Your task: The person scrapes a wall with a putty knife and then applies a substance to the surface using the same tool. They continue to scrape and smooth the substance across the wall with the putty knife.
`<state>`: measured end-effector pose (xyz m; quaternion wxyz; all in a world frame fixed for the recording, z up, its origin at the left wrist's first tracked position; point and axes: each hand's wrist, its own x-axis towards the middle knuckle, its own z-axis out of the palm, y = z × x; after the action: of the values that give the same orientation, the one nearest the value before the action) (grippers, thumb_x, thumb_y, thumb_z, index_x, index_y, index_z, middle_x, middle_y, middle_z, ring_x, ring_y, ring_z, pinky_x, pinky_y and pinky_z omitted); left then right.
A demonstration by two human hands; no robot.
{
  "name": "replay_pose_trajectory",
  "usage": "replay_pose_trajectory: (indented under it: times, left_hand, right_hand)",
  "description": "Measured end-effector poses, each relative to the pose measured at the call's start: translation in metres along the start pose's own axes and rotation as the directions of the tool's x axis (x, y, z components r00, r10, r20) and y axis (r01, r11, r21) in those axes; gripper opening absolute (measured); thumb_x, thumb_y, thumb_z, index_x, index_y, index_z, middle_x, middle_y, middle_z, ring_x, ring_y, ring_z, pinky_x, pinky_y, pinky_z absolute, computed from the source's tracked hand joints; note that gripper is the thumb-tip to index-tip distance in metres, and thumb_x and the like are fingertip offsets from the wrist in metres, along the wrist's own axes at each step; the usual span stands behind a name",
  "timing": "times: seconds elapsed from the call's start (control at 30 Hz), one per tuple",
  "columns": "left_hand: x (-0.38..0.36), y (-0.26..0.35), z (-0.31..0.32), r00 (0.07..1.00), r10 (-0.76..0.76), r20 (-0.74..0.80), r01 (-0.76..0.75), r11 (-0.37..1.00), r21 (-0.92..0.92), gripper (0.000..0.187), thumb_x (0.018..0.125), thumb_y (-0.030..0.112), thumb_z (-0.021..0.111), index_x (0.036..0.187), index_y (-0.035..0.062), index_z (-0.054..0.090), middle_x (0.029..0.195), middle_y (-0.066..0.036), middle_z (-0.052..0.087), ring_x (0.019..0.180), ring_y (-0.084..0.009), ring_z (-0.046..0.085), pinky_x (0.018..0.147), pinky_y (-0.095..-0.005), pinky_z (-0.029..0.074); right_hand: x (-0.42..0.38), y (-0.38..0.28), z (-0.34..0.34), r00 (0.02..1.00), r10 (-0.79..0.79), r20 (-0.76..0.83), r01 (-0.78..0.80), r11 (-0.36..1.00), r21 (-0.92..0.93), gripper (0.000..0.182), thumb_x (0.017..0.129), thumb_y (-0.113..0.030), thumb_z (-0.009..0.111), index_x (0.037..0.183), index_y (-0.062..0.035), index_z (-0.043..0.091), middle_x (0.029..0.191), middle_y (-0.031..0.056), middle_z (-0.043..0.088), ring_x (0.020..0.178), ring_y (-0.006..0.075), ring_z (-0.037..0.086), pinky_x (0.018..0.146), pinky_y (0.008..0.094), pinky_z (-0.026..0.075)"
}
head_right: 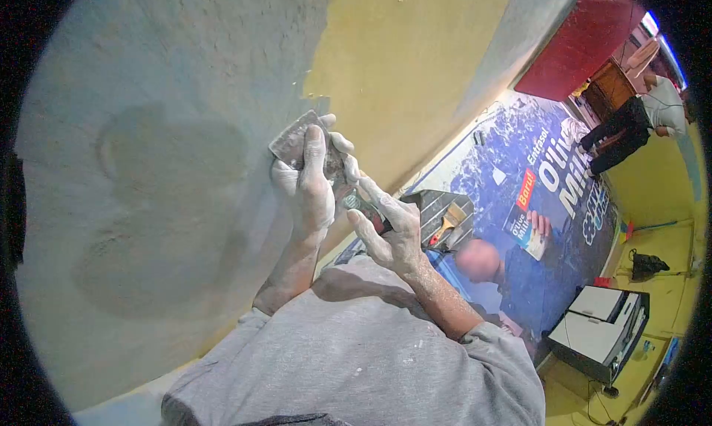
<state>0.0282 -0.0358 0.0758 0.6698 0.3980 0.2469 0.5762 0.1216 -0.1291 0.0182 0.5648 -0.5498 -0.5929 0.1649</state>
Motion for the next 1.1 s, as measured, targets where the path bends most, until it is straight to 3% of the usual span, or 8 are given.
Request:
replay_pose_trajectory:
  times: [0.1,0.13,0.23,0.37,0.47,0.6,1.0,1.1]
  left_hand:
    - [-0.003,0.002,0.0,0.999,0.035,-0.018,-0.034,0.999,0.033,0.018,0.1,0.013,0.05,0.108,-0.0008,0.057,0.068,-0.007,0.06,0.046,-0.0123,0.055,0.039,-0.0253,0.042]
    - [-0.005,-0.003,-0.001,0.998,0.059,-0.012,-0.059,0.998,0.034,0.018,0.1,0.013,0.05,0.108,-0.0008,0.057,0.068,-0.007,0.06,0.046,-0.0123,0.055,0.039,-0.0253,0.042]
    - [-0.005,-0.001,0.009,0.994,0.063,-0.085,-0.055,0.995,0.088,0.018,0.099,0.014,0.051,0.106,-0.0024,0.057,0.066,-0.007,0.059,0.043,-0.0126,0.053,0.037,-0.0246,0.04]
    - [0.0,0.022,0.035,0.986,0.115,-0.12,-0.101,0.988,0.118,0.019,0.1,0.016,0.05,0.103,-0.0019,0.058,0.065,-0.007,0.058,0.043,-0.0126,0.053,0.036,-0.0249,0.04]
    - [-0.008,0.005,0.026,0.973,0.093,-0.213,-0.047,0.977,0.209,0.025,0.099,0.023,0.052,0.104,-0.001,0.059,0.069,-0.005,0.057,0.043,-0.0123,0.051,0.035,-0.0257,0.038]
    - [0.001,0.024,0.043,0.953,0.223,-0.207,-0.174,0.957,0.231,0.021,0.099,0.018,0.052,0.101,-0.0019,0.058,0.066,-0.006,0.058,0.043,-0.0119,0.052,0.035,-0.025,0.038]
    - [-0.004,0.006,0.029,0.962,0.194,-0.19,-0.149,0.962,0.228,0.021,0.098,0.018,0.053,0.098,-0.0025,0.058,0.065,-0.006,0.057,0.042,-0.0118,0.05,0.034,-0.0253,0.036]
    - [0.002,0.007,0.035,0.957,0.202,-0.207,-0.145,0.954,0.263,0.02,0.098,0.017,0.052,0.097,-0.0025,0.058,0.064,-0.006,0.056,0.039,-0.0115,0.048,0.034,-0.0252,0.036]
  right_hand:
    - [0.0,0.0,-0.004,0.998,0.023,0.051,-0.027,0.996,0.08,0.051,0.083,-0.011,0.067,0.131,0.0008,0.055,0.058,0.0026,0.053,0.049,0.0078,0.044,0.05,0.0247,0.04]
    - [0.0,0.01,0.005,0.991,-0.119,-0.063,0.125,0.986,0.108,0.048,0.083,-0.012,0.067,0.129,0.0004,0.057,0.062,0.0014,0.057,0.051,0.0062,0.047,0.05,0.0243,0.04]
    - [-0.001,0.0,-0.006,0.978,0.202,0.048,-0.208,0.954,0.216,0.035,0.083,-0.012,0.068,0.115,0.0027,0.063,0.076,0.0074,0.067,0.061,0.0088,0.057,0.056,0.0258,0.045]
    - [0.024,-0.033,-0.024,0.987,0.144,0.065,-0.153,0.977,0.152,0.021,0.083,-0.01,0.068,0.101,0.0003,0.069,0.07,0.0091,0.063,0.059,0.0118,0.056,0.057,0.0264,0.045]
    - [0.012,-0.017,-0.021,0.979,0.172,0.107,-0.192,0.957,0.217,0.02,0.085,-0.011,0.066,0.101,-0.0001,0.069,0.069,0.0091,0.062,0.058,0.0119,0.054,0.057,0.0268,0.045]
    - [0.036,-0.025,-0.023,0.994,0.053,0.093,-0.076,0.961,0.265,0.02,0.088,-0.012,0.063,0.102,0.0021,0.066,0.059,0.0065,0.044,0.054,0.0109,0.04,0.051,0.0279,0.037]
    - [0.021,-0.015,-0.021,0.98,0.125,0.153,-0.165,0.945,0.281,0.022,0.087,-0.011,0.064,0.105,0.0015,0.068,0.061,0.0054,0.048,0.054,0.0085,0.04,0.051,0.0264,0.038]
    - [0.019,-0.008,-0.02,0.982,0.126,0.14,-0.164,0.937,0.309,0.023,0.087,-0.009,0.063,0.106,0.0025,0.067,0.067,0.0068,0.059,0.059,0.0058,0.05,0.054,0.0232,0.041]
